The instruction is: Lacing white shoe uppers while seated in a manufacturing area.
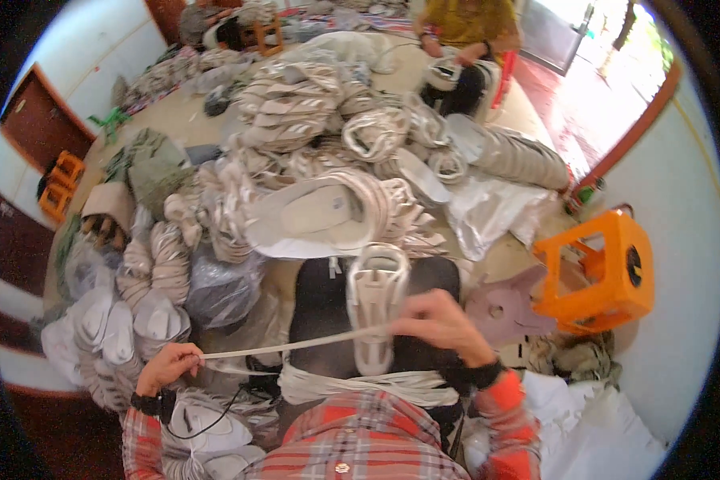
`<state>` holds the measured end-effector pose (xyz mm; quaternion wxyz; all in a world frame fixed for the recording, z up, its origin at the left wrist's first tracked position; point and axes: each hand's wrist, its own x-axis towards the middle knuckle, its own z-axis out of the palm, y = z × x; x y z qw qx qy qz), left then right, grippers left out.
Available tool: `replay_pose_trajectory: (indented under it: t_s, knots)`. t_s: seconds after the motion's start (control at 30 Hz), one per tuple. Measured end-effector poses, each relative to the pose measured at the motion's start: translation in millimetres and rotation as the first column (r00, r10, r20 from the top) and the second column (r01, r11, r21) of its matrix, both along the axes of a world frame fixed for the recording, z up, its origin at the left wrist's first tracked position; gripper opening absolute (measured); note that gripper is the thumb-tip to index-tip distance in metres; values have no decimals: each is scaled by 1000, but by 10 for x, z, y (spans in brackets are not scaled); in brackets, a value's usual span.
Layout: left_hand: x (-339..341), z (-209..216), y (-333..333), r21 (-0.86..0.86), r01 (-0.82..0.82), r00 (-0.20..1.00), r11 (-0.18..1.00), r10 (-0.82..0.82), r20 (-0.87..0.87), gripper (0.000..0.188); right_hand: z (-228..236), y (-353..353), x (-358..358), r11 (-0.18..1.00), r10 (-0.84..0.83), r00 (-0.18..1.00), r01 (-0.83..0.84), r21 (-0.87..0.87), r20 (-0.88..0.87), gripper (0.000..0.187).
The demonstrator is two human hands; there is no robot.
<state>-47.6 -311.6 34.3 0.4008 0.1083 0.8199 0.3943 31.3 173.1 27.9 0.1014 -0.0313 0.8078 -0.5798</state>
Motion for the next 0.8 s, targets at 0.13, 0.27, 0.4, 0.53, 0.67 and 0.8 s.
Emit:
replay_pose_trajectory:
  t_s: [0.13,0.27,0.4,0.53,0.67,0.8]
  knots:
    - [10,-398,-712,-303,26,999,953,-38,-34,15,-158,271,357,988,-111,960,78,135,256,23]
    - [151,-836,-1256,-539,-71,923,839,-150,-355,14,-322,381,515,994,-90,967,73,79,240,18]
    - [178,-990,-1337,-673,-501,385,545,-556,-737,12,-234,354,552,989,35,988,-56,134,152,13]
    - [11,-1498,-1761,-75,-936,326,345,765,-555,14,-154,188,587,945,264,964,-251,209,-35,9]
    - [-259,-1545,-1151,392,-789,-128,-473,750,649,22,-153,160,856,773,524,851,-455,442,-41,20]
    - [-278,-1282,27,641,-765,317,64,904,288,27,-181,160,1092,649,679,723,-673,354,127,26]
